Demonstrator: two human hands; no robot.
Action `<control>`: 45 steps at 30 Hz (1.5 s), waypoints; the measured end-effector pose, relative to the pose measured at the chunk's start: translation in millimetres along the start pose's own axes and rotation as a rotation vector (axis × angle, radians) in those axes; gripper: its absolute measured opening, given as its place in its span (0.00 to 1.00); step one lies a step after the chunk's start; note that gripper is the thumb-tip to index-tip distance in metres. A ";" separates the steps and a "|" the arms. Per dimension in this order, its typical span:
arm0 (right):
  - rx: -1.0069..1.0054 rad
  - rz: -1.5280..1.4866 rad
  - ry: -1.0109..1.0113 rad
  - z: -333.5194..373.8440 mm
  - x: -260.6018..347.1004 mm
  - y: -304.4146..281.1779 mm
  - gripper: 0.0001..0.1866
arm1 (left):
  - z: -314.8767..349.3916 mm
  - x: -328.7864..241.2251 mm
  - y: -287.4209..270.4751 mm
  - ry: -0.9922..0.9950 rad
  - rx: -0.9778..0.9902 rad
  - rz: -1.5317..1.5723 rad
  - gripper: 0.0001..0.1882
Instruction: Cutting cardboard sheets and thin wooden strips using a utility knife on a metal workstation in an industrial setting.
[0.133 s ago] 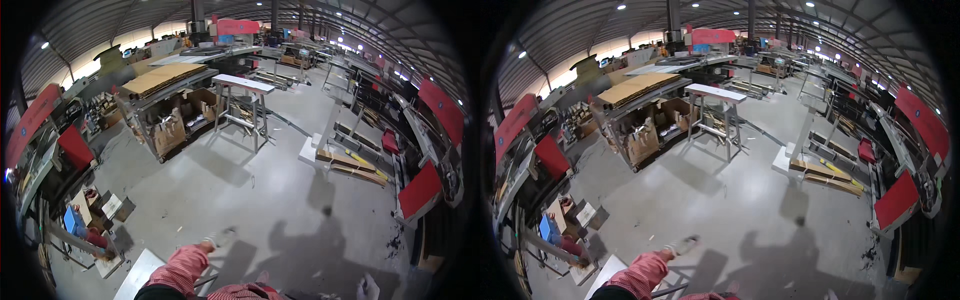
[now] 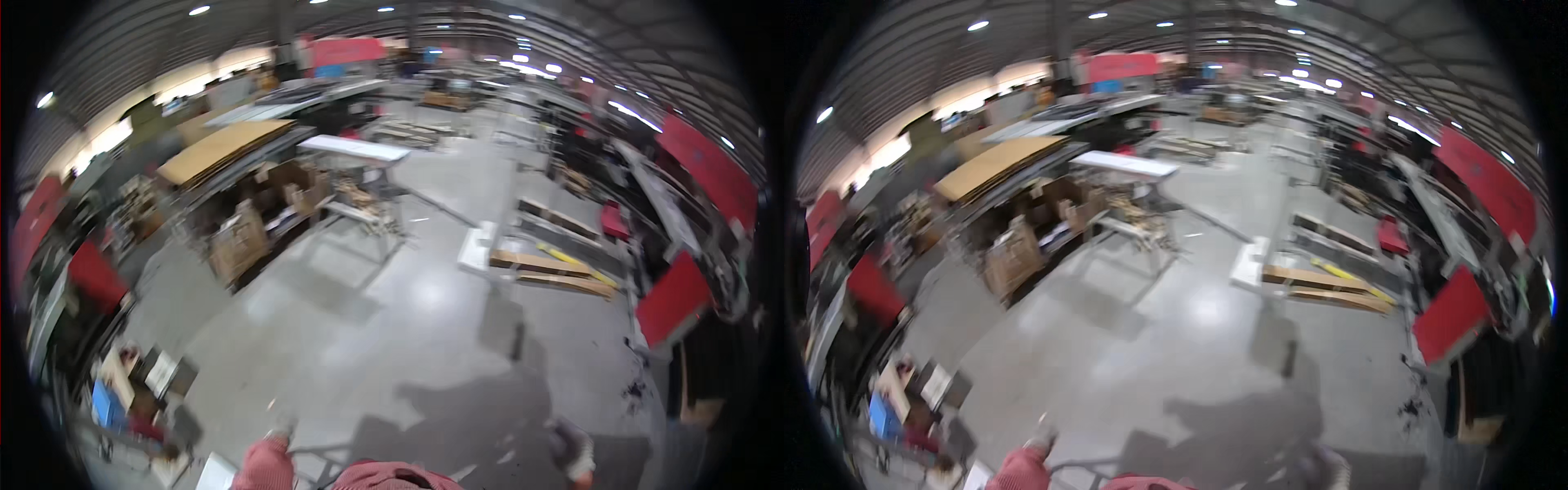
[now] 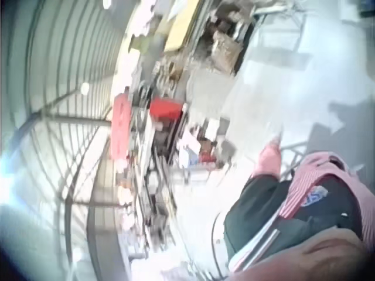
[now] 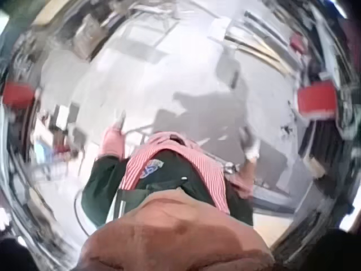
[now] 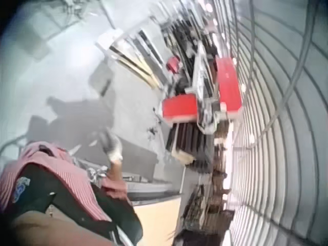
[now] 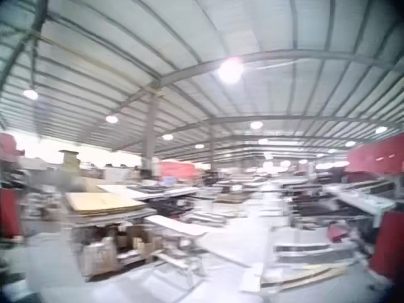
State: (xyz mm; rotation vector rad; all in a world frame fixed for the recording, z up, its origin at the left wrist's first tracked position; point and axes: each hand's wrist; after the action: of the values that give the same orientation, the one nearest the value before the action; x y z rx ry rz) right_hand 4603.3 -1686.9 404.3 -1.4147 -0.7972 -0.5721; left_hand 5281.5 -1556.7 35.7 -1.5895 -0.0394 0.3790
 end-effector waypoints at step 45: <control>0.662 0.192 0.527 -1687.9 -275.1 180.8 0.28 | -1778.0 -619.7 -145.5 0.542 0.498 0.732 0.28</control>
State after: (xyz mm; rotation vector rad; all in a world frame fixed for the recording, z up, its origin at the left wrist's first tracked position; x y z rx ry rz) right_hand 4812.0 -3369.4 116.4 -0.6708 -0.3621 -0.4429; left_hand 5196.8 -3421.4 322.9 -1.1167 1.0002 0.4591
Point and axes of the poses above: each hand's wrist, its own z-axis away from the middle knuckle, its own y-axis out of the palm, x = y × z, and after that the axes turned 3 degrees about y, right-handed
